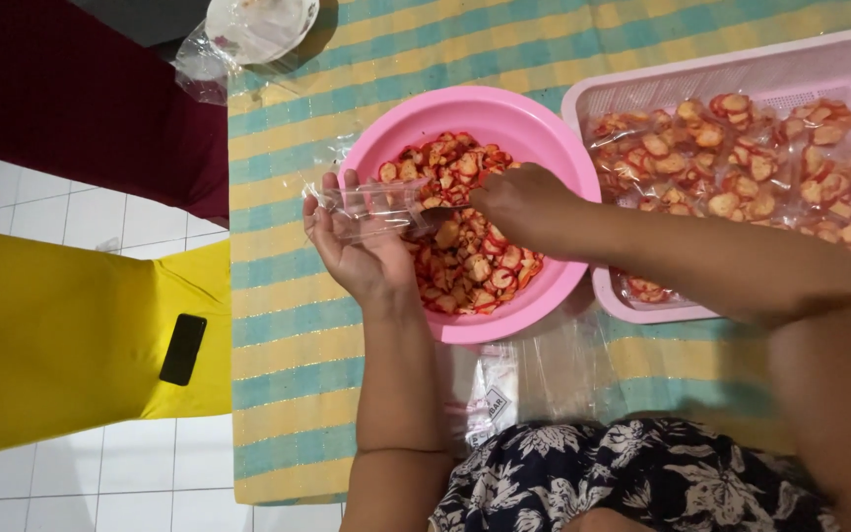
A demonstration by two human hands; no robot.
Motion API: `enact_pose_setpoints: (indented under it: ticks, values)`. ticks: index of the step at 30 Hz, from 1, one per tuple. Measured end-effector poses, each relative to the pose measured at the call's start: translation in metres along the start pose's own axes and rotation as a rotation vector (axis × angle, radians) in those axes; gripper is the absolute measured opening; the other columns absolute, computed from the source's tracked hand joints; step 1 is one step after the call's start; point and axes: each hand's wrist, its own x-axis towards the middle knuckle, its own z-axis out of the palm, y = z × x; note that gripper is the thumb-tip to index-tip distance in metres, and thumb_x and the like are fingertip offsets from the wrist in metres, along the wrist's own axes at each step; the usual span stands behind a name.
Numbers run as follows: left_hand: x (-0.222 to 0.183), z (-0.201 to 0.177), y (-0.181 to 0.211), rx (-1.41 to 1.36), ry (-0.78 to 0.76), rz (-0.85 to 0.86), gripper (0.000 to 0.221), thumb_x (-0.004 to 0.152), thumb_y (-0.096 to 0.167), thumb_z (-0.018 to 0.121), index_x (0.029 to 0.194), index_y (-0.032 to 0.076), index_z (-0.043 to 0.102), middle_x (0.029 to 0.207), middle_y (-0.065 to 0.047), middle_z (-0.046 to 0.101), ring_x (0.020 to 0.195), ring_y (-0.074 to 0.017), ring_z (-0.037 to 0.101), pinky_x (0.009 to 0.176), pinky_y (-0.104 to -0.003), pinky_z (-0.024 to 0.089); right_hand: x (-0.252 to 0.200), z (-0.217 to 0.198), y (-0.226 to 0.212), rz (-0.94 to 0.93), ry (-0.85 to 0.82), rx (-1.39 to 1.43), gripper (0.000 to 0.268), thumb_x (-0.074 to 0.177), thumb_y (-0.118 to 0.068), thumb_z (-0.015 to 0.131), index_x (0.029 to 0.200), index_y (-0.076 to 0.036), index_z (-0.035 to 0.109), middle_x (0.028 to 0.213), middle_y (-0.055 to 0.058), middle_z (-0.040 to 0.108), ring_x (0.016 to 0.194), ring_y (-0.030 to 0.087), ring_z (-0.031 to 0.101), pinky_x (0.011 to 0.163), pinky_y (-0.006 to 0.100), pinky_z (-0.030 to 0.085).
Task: Manually filling small plastic bags with sliced snacks from a bowl using a spoon and hands.
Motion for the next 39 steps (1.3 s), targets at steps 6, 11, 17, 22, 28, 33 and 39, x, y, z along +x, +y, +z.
enact_pose_setpoints:
  ticks: [6, 11, 17, 22, 28, 33, 39]
  values:
    - [-0.001, 0.002, 0.001, -0.005, -0.008, -0.016, 0.016, 0.102, 0.023, 0.056, 0.118, 0.023, 0.054, 0.13, -0.013, 0.064, 0.122, -0.0328, 0.064, 0.106, -0.055, 0.054, 0.012, -0.03, -0.032, 0.004, -0.021, 0.177, 0.014, 0.092, -0.01, 0.062, 0.085, 0.001, 0.066, 0.077, 0.02, 0.065, 0.072, 0.045, 0.066, 0.062, 0.05, 0.049]
    - [-0.004, 0.004, 0.001, 0.013, -0.014, -0.014, 0.017, 0.103, 0.024, 0.056, 0.119, 0.023, 0.052, 0.132, -0.013, 0.063, 0.123, -0.0332, 0.062, 0.107, -0.056, 0.053, 0.002, -0.028, -0.017, -0.029, -0.188, 0.144, 0.025, 0.098, -0.03, 0.057, 0.083, -0.013, 0.069, 0.074, 0.007, 0.066, 0.07, 0.033, 0.071, 0.062, 0.044, 0.054]
    - [-0.005, 0.005, -0.001, 0.006, -0.02, -0.012, 0.016, 0.103, 0.023, 0.056, 0.119, 0.022, 0.051, 0.132, -0.013, 0.062, 0.123, -0.034, 0.061, 0.107, -0.057, 0.053, -0.009, -0.009, -0.005, 0.022, -0.232, 0.142, 0.017, 0.094, -0.028, 0.061, 0.094, -0.015, 0.072, 0.086, 0.006, 0.068, 0.08, 0.032, 0.073, 0.068, 0.045, 0.058]
    - [-0.005, 0.006, 0.0, -0.004, -0.03, -0.021, 0.019, 0.103, 0.023, 0.056, 0.121, 0.022, 0.049, 0.133, -0.014, 0.062, 0.123, -0.0341, 0.062, 0.106, -0.056, 0.054, -0.01, -0.028, -0.016, 0.0, -0.268, 0.187, 0.019, 0.095, -0.028, 0.06, 0.093, -0.013, 0.071, 0.087, 0.008, 0.068, 0.081, 0.035, 0.072, 0.067, 0.048, 0.058]
    - [-0.008, 0.008, 0.0, 0.008, -0.027, -0.02, 0.019, 0.103, 0.022, 0.056, 0.12, 0.021, 0.049, 0.132, -0.014, 0.062, 0.121, -0.0334, 0.064, 0.104, -0.055, 0.056, -0.009, -0.015, -0.03, 0.029, -0.245, 0.135, 0.019, 0.092, -0.022, 0.063, 0.086, -0.006, 0.072, 0.081, 0.014, 0.07, 0.081, 0.039, 0.073, 0.067, 0.051, 0.059]
    - [-0.008, 0.009, 0.0, 0.014, -0.03, -0.03, 0.019, 0.102, 0.022, 0.055, 0.12, 0.022, 0.049, 0.133, -0.013, 0.061, 0.121, -0.0326, 0.063, 0.103, -0.053, 0.057, -0.007, -0.041, -0.029, 0.023, -0.367, 0.25, 0.028, 0.095, -0.026, 0.057, 0.085, -0.007, 0.074, 0.08, 0.013, 0.07, 0.077, 0.037, 0.073, 0.066, 0.05, 0.058]
    - [-0.009, 0.011, 0.0, 0.015, -0.034, -0.03, 0.018, 0.103, 0.022, 0.054, 0.12, 0.022, 0.049, 0.131, -0.012, 0.062, 0.12, -0.0319, 0.064, 0.103, -0.052, 0.057, -0.006, -0.091, -0.033, 0.156, -0.56, 0.325, 0.031, 0.096, -0.032, 0.055, 0.096, -0.01, 0.077, 0.086, 0.017, 0.074, 0.09, 0.043, 0.072, 0.079, 0.055, 0.056]
